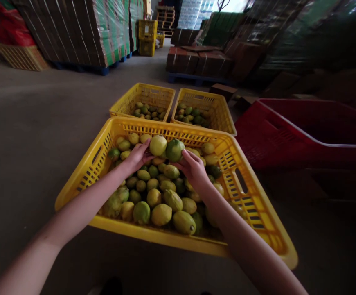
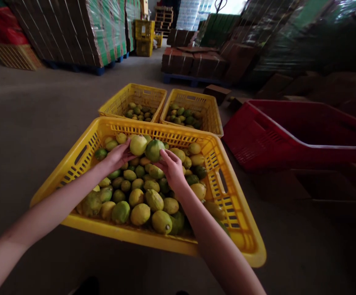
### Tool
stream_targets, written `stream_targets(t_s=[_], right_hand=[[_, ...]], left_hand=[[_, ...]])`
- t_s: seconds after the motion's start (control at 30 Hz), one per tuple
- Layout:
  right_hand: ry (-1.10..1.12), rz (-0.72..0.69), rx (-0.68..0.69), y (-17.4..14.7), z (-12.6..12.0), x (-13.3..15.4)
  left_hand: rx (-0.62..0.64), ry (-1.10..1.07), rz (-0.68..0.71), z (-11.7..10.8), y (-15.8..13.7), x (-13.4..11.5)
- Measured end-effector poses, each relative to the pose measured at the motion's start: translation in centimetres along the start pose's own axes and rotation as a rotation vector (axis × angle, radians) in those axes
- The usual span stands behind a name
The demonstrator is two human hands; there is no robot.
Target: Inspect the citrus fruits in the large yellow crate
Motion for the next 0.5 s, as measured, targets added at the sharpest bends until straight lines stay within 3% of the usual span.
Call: stream_targets(t_s=[0.2,0.5], right_hand=[[-0.005,0.007,0.090,-0.3,1.0,-0.3],[0.079,0.041,0.082,0.1,0.4,-0.6]], left_hand=[[0.104,0.044,0.017,1.6,-1.2,-0.2],[0.086,-0.012,-0.045,1.1,-0.7,0.2]])
Point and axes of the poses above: each hand's wrist, its own y-axis towards the middle knuckle, its own z-axis out of the palm, x = y × z, the point moved 10 cm from there along y, towards the middle knuckle, and after that the axes turned 9 degrees about -x, right-handed, at the moved point
